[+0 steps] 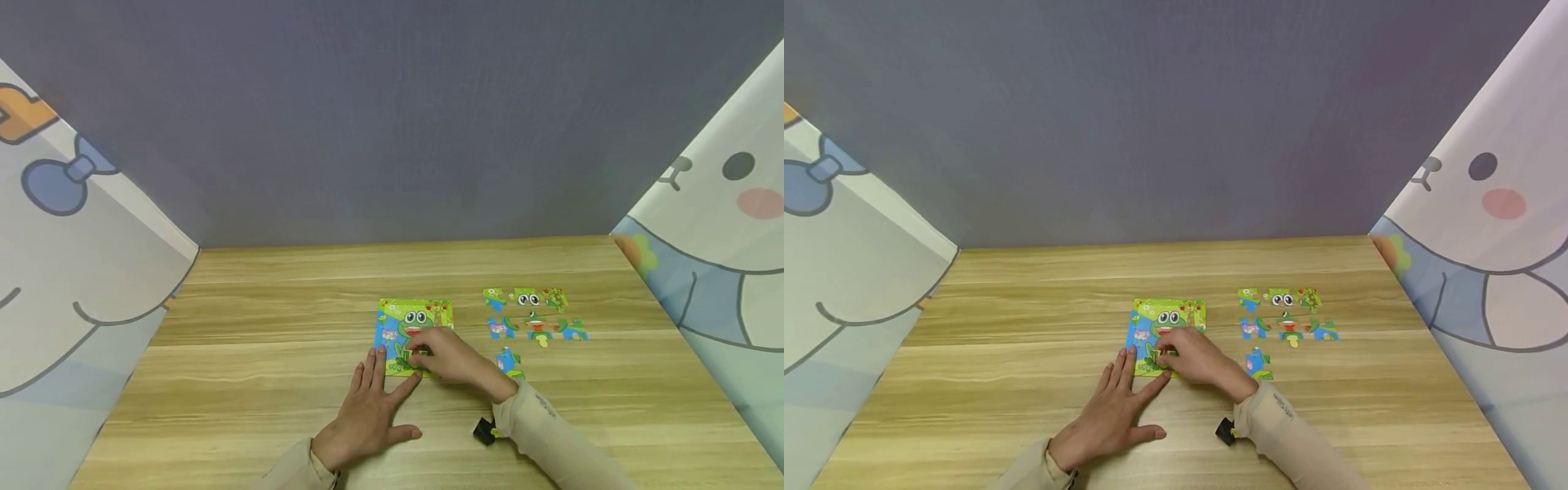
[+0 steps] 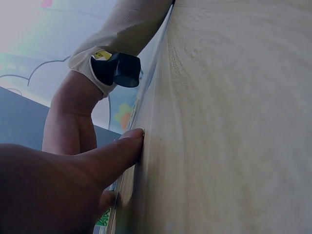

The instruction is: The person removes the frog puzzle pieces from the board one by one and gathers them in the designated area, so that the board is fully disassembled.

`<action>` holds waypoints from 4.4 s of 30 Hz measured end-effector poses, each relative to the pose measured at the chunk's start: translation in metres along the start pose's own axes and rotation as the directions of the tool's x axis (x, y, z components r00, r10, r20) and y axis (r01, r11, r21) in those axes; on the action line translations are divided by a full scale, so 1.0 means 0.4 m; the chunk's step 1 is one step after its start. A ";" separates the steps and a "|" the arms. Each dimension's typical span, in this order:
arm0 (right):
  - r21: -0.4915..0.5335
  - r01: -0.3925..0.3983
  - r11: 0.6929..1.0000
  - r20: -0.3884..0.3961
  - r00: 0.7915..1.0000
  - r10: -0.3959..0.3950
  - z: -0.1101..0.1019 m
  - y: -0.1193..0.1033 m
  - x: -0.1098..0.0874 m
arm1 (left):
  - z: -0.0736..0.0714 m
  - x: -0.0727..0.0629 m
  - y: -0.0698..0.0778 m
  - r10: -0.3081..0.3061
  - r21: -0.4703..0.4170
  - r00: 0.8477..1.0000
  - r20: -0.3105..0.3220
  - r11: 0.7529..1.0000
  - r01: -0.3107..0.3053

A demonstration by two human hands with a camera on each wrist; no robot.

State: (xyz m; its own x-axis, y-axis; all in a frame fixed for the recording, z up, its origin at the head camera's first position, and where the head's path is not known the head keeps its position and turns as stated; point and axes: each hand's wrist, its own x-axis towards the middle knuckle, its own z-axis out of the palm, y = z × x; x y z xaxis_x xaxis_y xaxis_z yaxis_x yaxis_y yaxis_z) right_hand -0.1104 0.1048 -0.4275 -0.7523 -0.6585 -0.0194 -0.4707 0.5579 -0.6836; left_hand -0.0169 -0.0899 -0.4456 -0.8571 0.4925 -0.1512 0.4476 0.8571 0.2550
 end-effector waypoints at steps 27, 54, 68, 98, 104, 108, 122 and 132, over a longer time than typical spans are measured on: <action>0.162 -0.051 0.985 -0.011 0.999 0.053 -0.080 0.020 -0.024 | 0.002 0.000 -0.001 0.003 0.004 1.000 -0.026 1.000 -0.003; 0.254 -0.117 0.960 -0.189 0.967 0.168 -0.201 0.132 -0.149 | -0.001 -0.001 0.002 -0.007 -0.017 1.000 -0.012 1.000 0.007; 0.280 -0.110 0.954 -0.227 0.958 0.177 -0.245 0.188 -0.236 | -0.002 0.000 0.003 -0.016 -0.045 1.000 0.013 0.999 0.017; 0.248 -0.137 0.959 -0.277 0.939 0.205 -0.272 0.303 -0.385 | -0.003 0.002 0.002 -0.012 -0.049 1.000 0.007 0.999 0.012; 0.185 -0.198 0.963 -0.257 0.936 0.242 -0.264 0.326 -0.413 | -0.004 0.002 0.002 -0.013 -0.050 1.000 0.008 0.999 0.013; 0.160 -0.204 0.966 -0.238 0.942 0.238 -0.255 0.332 -0.423 | -0.004 0.002 0.002 -0.013 -0.051 1.000 0.008 0.999 0.014; 0.009 -0.266 0.964 -0.256 0.931 0.259 -0.241 0.310 -0.427 | -0.005 0.000 0.006 -0.017 -0.057 1.000 0.023 0.998 0.018; -0.058 -0.296 0.953 -0.305 0.915 0.266 -0.254 0.294 -0.427 | -0.005 0.000 0.005 -0.015 -0.066 1.000 0.019 0.998 0.016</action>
State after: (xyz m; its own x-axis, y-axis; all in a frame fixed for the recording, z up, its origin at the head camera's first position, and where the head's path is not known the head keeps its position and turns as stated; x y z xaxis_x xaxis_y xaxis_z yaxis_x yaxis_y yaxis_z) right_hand -0.0839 0.3342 -0.4305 -0.9537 -0.3000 0.0231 -0.2524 0.7561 -0.6038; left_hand -0.0165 -0.0884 -0.4430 -0.8584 0.4828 -0.1733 0.4160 0.8530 0.3152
